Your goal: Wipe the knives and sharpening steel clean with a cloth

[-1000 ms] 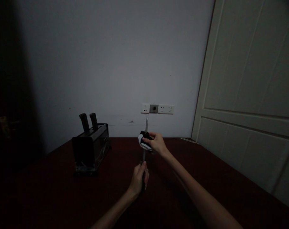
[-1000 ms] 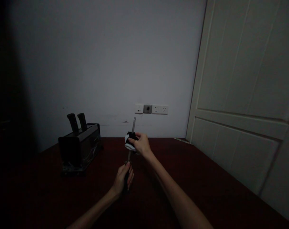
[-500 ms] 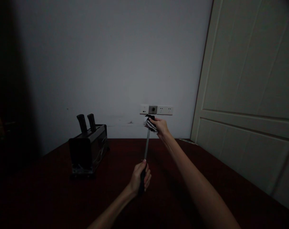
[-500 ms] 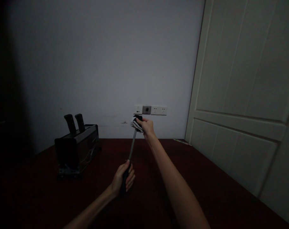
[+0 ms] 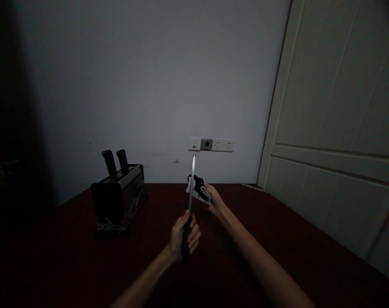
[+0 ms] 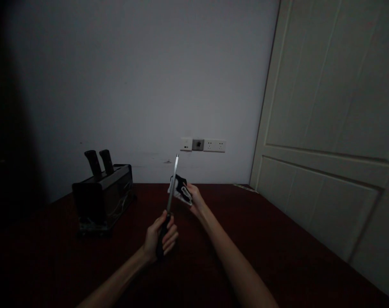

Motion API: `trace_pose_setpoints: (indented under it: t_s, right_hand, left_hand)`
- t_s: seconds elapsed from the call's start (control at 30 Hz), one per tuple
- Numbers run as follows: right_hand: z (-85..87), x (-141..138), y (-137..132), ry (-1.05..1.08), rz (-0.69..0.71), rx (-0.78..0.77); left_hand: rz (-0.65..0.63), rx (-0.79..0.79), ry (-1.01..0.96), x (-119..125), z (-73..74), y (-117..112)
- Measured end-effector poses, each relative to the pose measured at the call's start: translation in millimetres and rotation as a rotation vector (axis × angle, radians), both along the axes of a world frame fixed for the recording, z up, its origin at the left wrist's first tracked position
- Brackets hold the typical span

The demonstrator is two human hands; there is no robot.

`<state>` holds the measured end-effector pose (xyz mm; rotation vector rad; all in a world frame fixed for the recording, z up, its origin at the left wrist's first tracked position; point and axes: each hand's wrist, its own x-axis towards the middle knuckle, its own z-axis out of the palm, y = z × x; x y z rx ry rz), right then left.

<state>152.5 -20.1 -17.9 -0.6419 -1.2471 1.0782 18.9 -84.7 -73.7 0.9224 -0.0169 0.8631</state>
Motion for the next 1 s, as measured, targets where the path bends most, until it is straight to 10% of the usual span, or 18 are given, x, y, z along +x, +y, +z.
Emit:
trace_pose_setpoints:
  t_s: [0.37, 1.0]
  right_hand:
    - [-25.0, -18.0, -51.6, 0.089, 0.294, -0.203]
    - [40.3, -5.9, -34.4, 0.028, -0.03, -0.088]
  left_hand:
    - [-0.039, -0.072, 0.051, -0.6, -3.0, -3.0]
    - [0.229, 0.013, 0.174, 12.3, -14.2, -14.7]
